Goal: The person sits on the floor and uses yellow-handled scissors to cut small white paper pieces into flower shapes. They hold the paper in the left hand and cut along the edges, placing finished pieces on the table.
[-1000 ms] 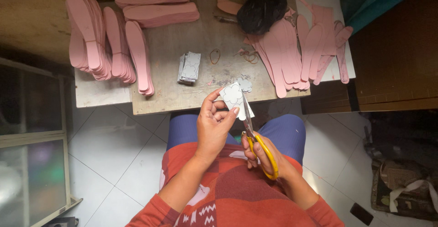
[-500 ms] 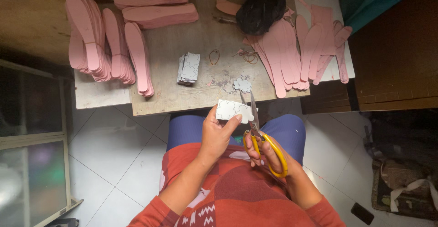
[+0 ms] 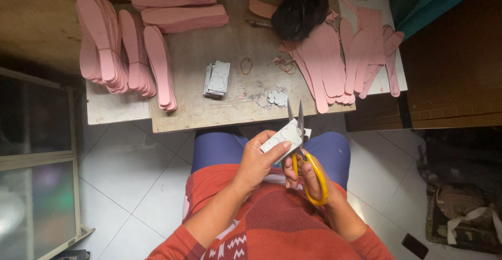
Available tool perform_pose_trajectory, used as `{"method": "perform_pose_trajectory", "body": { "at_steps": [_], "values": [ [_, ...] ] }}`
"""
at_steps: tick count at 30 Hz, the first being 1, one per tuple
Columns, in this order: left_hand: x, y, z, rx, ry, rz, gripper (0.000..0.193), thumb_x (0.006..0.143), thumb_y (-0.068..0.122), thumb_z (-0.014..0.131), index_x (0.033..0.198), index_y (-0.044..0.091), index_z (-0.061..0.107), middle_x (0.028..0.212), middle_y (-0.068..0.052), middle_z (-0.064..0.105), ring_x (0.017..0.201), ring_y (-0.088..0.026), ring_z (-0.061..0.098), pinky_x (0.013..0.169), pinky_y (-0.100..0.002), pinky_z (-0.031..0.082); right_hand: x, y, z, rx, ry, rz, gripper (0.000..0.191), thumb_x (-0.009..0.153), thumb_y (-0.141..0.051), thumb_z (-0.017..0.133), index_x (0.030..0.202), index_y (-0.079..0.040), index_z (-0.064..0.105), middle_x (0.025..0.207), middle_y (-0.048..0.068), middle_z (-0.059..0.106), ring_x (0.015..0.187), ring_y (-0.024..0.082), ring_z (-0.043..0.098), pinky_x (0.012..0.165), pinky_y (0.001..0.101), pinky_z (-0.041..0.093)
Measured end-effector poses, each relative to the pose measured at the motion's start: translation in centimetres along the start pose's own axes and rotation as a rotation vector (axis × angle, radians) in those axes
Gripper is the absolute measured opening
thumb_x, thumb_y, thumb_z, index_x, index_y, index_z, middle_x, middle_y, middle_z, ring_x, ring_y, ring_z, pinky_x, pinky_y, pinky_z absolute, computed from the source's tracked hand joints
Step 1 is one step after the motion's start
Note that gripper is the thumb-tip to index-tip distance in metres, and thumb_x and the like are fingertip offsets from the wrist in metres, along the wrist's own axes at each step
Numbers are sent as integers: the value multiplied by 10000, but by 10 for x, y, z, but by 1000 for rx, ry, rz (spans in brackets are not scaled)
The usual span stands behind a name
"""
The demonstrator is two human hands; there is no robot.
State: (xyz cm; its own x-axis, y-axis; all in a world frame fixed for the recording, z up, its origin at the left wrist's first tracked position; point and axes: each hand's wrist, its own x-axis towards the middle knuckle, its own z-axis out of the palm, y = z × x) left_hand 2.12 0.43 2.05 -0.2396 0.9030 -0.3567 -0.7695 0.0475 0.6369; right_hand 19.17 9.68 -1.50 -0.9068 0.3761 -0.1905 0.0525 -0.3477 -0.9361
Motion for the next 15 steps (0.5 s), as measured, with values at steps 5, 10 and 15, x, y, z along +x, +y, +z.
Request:
{"method": "perform_pose_trajectory", "body": {
  "at_steps": [5,10,15],
  "values": [
    [3,-2,1,47,-5,54,162,965,122,688,1002,-15,610,751,-90,681,605,-159,673,519,-321,576,1,6,-1,-20,42,-3,796,893,-778,533,1097,-9,508,778,26,487,641,116,497,655,305,524],
    [7,-5,-9,308,94,182,146,930,131,750,967,4,689,844,-39,732,761,-64,645,695,-234,542,2,-6,-10,-126,-18,24,772,904,-765,530,1088,-15,511,751,7,479,618,100,469,633,276,511],
    [10,-5,-14,480,163,216,164,879,164,788,924,24,716,843,3,732,767,-31,615,685,-215,520,1,-13,-8,-192,-9,36,763,898,-777,517,1071,-35,510,735,-7,481,617,91,479,603,258,495]
  ]
}}
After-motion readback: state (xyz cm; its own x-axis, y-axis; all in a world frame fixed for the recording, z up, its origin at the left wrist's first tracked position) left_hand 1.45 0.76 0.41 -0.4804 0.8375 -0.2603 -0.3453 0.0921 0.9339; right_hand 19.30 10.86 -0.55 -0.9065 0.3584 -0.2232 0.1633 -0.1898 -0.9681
